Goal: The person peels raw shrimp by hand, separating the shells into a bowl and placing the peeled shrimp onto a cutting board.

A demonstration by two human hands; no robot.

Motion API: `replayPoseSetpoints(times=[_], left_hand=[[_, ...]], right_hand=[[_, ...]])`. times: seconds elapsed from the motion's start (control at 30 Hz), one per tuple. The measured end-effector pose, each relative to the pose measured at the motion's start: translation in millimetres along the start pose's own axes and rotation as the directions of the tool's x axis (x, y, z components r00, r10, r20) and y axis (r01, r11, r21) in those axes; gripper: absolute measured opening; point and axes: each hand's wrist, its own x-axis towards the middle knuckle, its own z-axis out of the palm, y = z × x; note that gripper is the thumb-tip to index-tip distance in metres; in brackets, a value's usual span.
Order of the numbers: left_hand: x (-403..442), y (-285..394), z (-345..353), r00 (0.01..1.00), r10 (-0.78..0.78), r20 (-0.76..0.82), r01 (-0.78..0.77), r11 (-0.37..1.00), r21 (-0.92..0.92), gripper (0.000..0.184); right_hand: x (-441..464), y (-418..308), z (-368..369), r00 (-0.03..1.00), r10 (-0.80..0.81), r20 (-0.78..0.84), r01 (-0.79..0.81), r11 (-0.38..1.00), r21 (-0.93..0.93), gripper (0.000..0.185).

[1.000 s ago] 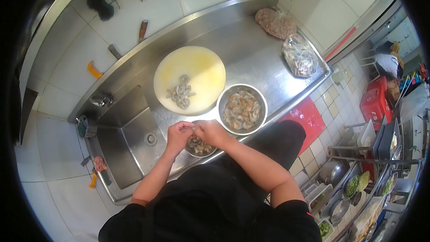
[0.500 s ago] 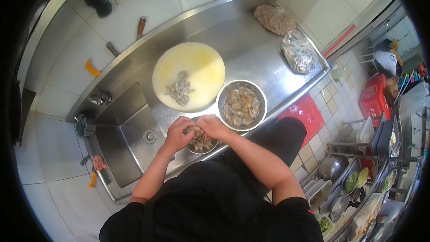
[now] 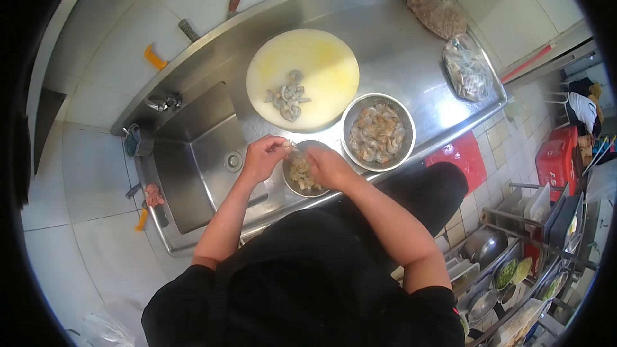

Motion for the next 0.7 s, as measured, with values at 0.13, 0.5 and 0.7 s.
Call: replayPoseSetpoints(times=[0.13, 0.5, 0.7], left_hand=[[-2.3, 4.6, 6.7, 0.987, -0.141, 0.071, 0.146, 0.987, -0.061, 0.021], [4.7, -1.3, 2.9, 0.951, -0.135, 0.279, 0.244, 0.882, -0.404, 0.022], [8.5, -6.1, -12.9, 0.971, -0.157, 0.180, 0.206, 0.933, -0.294, 0.022]], right_hand=[[1.8, -29.4, -15.6, 0.999, 0.015, 0.050, -0.025, 0.980, 0.199, 0.017], [0.7, -27.1, -24.0, 0.993, -0.044, 0.109, 0.051, 0.997, -0.062, 0.021], [-4.3, -17.0, -15.4, 0.990, -0.015, 0.138, 0.047, 0.971, -0.236, 0.030]])
